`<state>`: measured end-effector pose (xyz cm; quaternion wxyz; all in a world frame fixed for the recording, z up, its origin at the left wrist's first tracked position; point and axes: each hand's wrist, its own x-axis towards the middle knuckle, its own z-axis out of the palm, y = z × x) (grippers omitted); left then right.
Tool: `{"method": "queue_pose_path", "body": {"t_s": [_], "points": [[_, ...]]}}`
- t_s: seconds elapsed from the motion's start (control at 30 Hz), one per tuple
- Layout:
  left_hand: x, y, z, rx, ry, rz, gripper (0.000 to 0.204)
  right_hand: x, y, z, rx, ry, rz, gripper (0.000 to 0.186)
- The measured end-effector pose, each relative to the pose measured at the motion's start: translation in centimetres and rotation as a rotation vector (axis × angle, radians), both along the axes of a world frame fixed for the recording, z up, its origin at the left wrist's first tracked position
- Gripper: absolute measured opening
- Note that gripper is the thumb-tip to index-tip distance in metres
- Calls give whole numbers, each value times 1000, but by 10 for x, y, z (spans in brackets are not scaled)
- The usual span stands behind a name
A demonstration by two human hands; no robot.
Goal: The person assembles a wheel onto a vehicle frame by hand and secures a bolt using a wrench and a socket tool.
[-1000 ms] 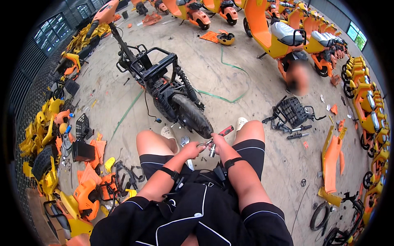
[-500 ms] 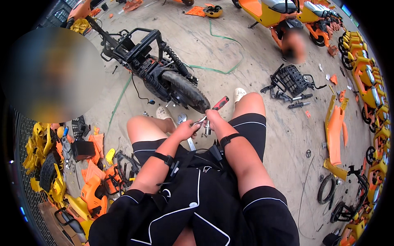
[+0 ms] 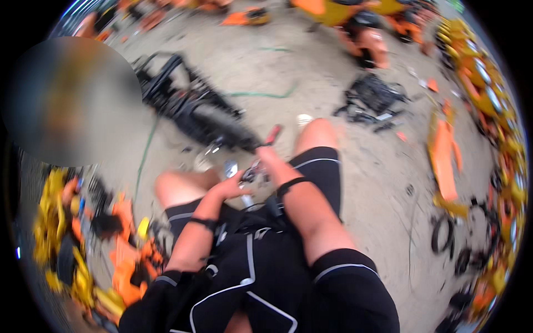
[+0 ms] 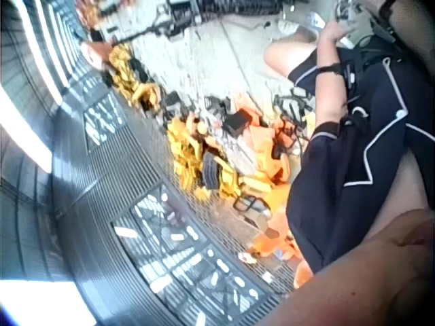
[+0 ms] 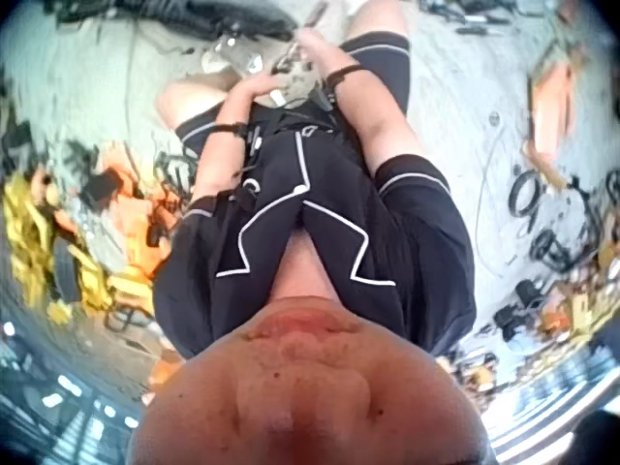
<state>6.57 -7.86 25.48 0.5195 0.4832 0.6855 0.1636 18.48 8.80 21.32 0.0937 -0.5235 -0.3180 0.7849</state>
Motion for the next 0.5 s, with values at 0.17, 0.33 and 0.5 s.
{"method": "queue_pose_path", "body": {"t_s": [0.17,0.33,0.5], "points": [[-9,-8,-59,289,-209,48,54,-41,-6,-38,101,42,-24,18],[10,-1,-67,369,3,-55,39,-5,15,-98,157,65,-150,16],[10,-1,28,520,307,-231,46,27,-23,49,128,105,-285,17]]}}
